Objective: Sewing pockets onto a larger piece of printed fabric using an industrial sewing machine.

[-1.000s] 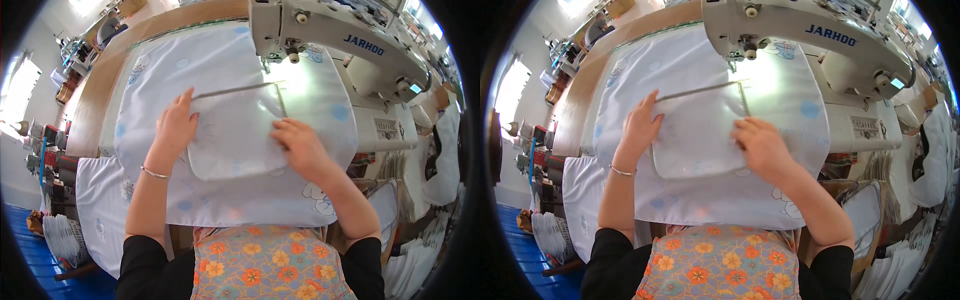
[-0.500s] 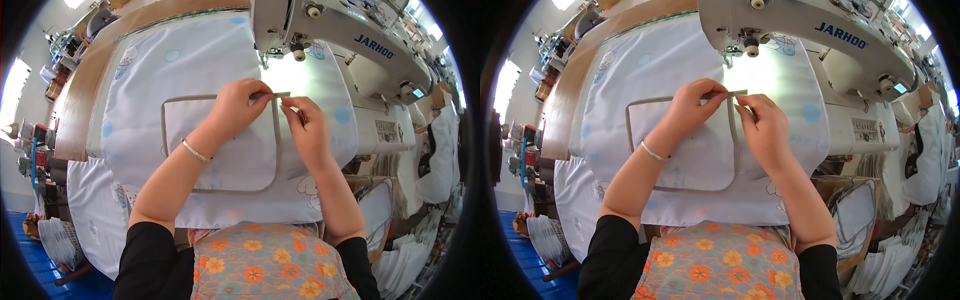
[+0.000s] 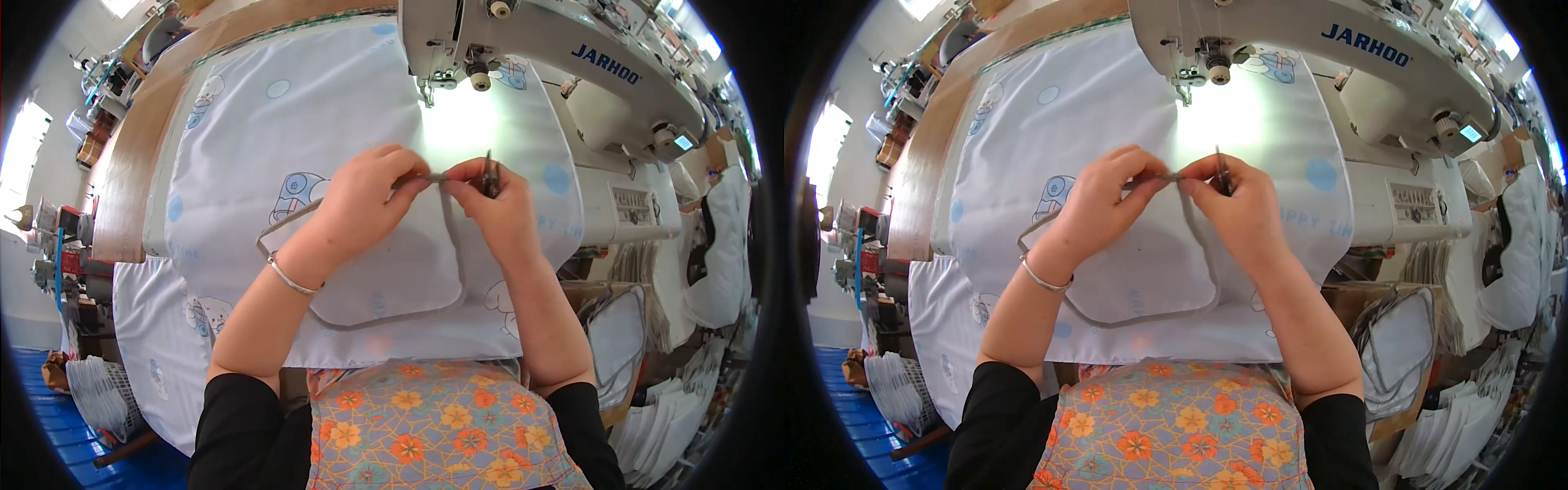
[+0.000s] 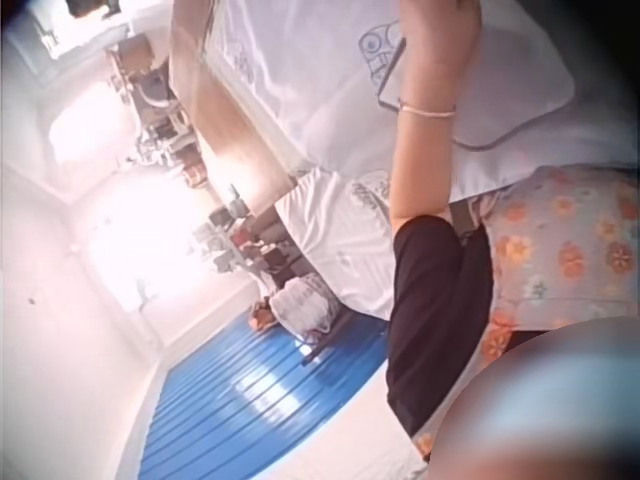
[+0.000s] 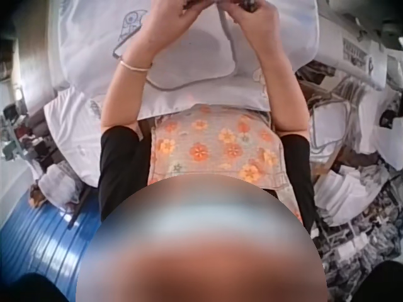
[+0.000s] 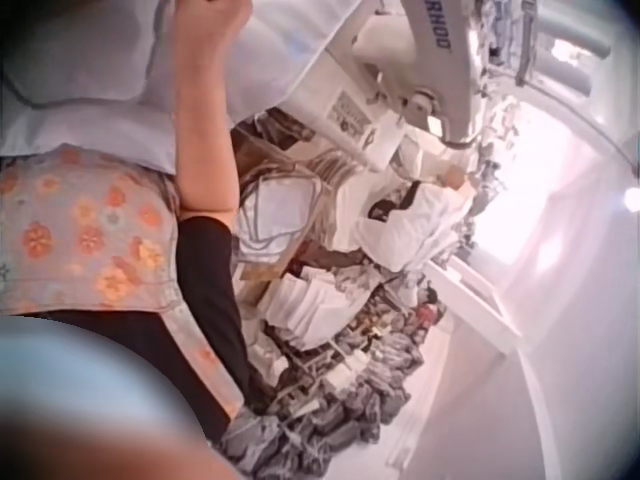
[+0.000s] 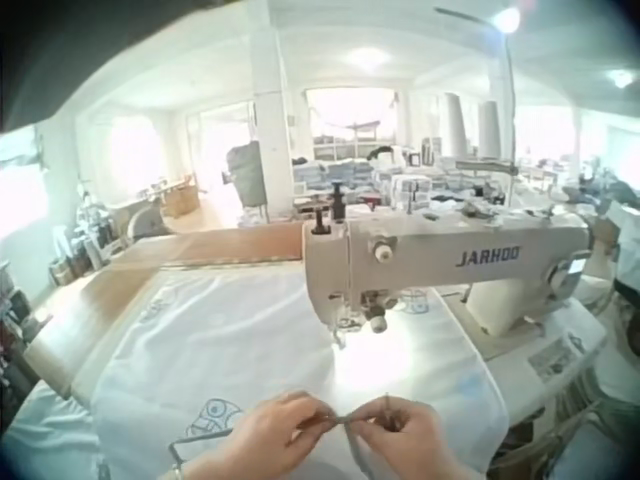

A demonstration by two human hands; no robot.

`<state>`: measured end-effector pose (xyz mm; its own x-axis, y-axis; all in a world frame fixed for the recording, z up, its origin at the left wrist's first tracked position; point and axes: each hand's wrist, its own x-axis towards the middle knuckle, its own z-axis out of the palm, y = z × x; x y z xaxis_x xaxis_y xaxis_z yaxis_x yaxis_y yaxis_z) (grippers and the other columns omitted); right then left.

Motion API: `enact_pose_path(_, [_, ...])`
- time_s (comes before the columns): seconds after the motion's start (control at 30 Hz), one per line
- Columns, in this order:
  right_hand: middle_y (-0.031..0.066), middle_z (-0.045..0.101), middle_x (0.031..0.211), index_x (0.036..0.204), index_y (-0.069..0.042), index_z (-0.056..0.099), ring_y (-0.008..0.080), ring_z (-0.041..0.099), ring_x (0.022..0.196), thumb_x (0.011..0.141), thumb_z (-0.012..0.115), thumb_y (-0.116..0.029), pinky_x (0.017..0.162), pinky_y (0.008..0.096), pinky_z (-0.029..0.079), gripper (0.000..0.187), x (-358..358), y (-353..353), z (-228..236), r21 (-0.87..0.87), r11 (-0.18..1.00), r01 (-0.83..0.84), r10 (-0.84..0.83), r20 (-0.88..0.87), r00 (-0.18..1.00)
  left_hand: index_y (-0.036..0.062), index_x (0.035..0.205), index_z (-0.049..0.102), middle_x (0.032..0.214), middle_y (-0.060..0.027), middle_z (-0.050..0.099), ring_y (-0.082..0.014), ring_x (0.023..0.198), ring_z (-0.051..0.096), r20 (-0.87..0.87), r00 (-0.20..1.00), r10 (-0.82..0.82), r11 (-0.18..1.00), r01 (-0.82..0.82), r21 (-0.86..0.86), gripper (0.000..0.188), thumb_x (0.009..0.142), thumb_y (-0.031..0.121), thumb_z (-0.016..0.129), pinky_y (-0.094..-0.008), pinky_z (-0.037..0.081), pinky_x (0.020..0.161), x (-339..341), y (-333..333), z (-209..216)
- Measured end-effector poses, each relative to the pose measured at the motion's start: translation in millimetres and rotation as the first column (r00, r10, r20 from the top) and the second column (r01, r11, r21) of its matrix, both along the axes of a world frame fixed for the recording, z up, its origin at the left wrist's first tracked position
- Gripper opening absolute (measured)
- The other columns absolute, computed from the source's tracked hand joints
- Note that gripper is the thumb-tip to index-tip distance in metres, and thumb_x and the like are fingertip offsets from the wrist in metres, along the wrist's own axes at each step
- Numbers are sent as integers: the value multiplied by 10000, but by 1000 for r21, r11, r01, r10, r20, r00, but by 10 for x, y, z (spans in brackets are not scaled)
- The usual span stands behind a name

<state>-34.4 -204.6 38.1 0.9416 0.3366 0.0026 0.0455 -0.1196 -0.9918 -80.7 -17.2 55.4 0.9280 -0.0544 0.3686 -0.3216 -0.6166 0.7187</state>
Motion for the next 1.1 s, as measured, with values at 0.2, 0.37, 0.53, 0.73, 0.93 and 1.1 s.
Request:
enact_pose_path(0.2, [-48,542,671,864,-23,688,47,442,627,849,708,-107,587,237,370,88,353,60,124,-297,942,-153,220,207,953,33,1033,667,912,-144,667,-347,880,635,-224,971,-85,976,126,175,153,904,101,620,-429,504,775,168,318,137])
enact_pose_path(0.37, [4,613,690,866,-28,701,96,532,649,832,682,-226,630,284,434,202,1123,267,-190,-424,902,-80,219,290,932,18,1068,671,1068,-133,669,-336,999,622,-17,999,43,848,-28,530,196,882,47,621,-421,498,866,649,601,-17])
enact_pose_path(0.53, [102,707,802,950,-46,694,211,682,756,828,657,-274,723,342,514,261,1382,461,-334,-638,764,97,213,391,895,-9,1171,651,1263,-153,623,-327,1183,572,-46,997,-61,837,77,541,288,925,122,579,-418,470,1011,850,202,-298])
enact_pose_path(0.73, [112,709,886,1047,-92,692,290,682,750,860,651,-167,682,385,528,206,1317,326,-391,-644,730,231,328,626,708,-29,1221,625,1310,-127,611,-267,1244,549,252,963,-98,767,-88,635,352,926,152,560,-402,430,1060,858,184,-626])
enact_pose_path(0.93, [92,698,890,1111,-133,708,304,671,719,807,649,-86,648,405,528,314,1131,233,-405,-602,762,237,418,737,531,-11,1179,646,1282,-120,626,-263,1230,558,241,965,-100,748,-87,658,323,911,153,576,-395,447,1031,915,208,-605])
enact_pose_path(1.1, [98,685,864,1111,-117,704,299,664,758,806,638,-60,667,403,524,318,1077,147,-366,-624,751,216,418,702,577,-1,1181,649,1323,-152,600,-292,1260,544,168,979,-114,757,-23,652,315,908,144,590,-407,436,1067,956,230,-572])
